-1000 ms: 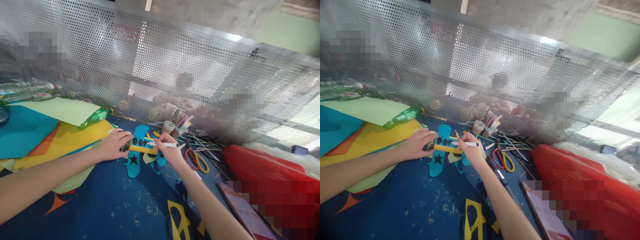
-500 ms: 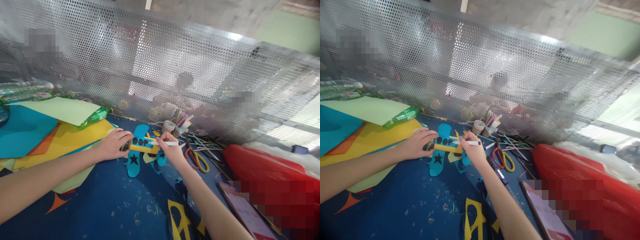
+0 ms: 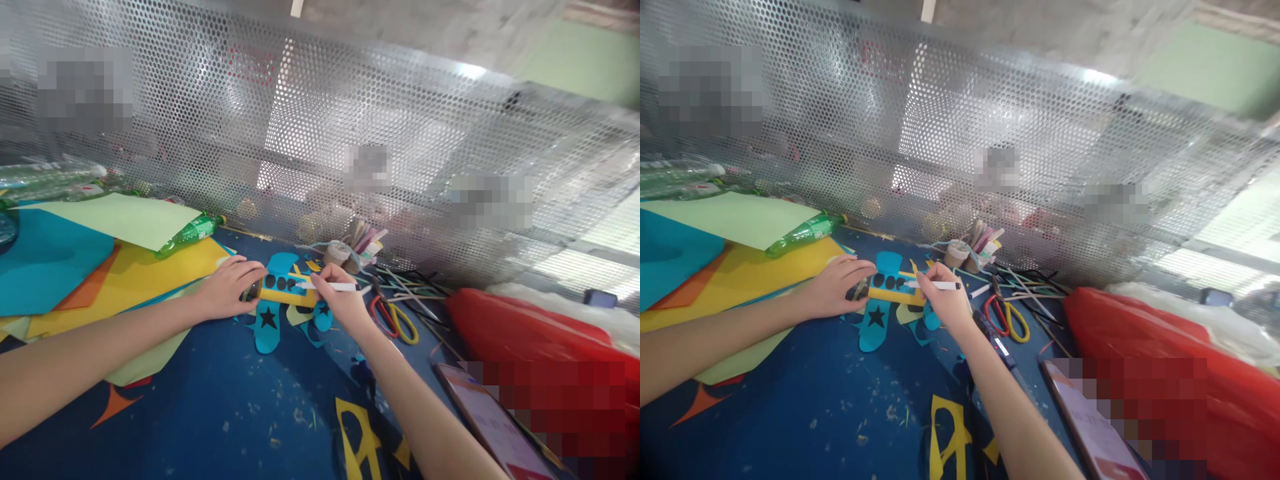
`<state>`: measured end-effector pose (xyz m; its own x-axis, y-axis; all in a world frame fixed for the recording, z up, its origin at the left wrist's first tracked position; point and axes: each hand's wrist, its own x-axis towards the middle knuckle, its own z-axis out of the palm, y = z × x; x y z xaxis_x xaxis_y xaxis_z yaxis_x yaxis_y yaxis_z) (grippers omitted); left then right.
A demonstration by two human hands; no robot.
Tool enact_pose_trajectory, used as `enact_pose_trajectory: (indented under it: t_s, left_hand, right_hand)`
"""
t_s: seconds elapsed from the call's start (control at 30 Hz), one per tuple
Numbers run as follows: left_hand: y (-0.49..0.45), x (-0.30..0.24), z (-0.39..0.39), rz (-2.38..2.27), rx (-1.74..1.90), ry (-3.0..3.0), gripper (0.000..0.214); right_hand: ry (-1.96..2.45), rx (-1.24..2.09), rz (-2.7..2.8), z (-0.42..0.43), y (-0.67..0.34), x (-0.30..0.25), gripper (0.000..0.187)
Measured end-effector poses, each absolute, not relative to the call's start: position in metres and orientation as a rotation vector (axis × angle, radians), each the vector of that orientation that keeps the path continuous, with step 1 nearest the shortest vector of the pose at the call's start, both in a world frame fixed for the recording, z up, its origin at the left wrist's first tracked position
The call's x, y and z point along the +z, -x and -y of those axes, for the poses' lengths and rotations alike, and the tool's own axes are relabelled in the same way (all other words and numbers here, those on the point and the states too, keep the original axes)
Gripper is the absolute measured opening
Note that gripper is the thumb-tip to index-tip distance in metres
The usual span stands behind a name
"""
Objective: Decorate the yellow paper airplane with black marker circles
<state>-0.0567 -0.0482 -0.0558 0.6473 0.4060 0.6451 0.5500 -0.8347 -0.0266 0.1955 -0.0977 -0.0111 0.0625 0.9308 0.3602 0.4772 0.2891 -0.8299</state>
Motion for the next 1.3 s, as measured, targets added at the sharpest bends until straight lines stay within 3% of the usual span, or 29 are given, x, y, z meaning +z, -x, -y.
enact_pose_trajectory:
  t_s: [1.3]
  left_hand:
    - [0.0562,-0.0549,0.048,0.767,-0.936,2.627,0.043]
  right_hand:
    - [1.282,0.689,1.503,0.0974,-0.1942,-0.0121,0.029]
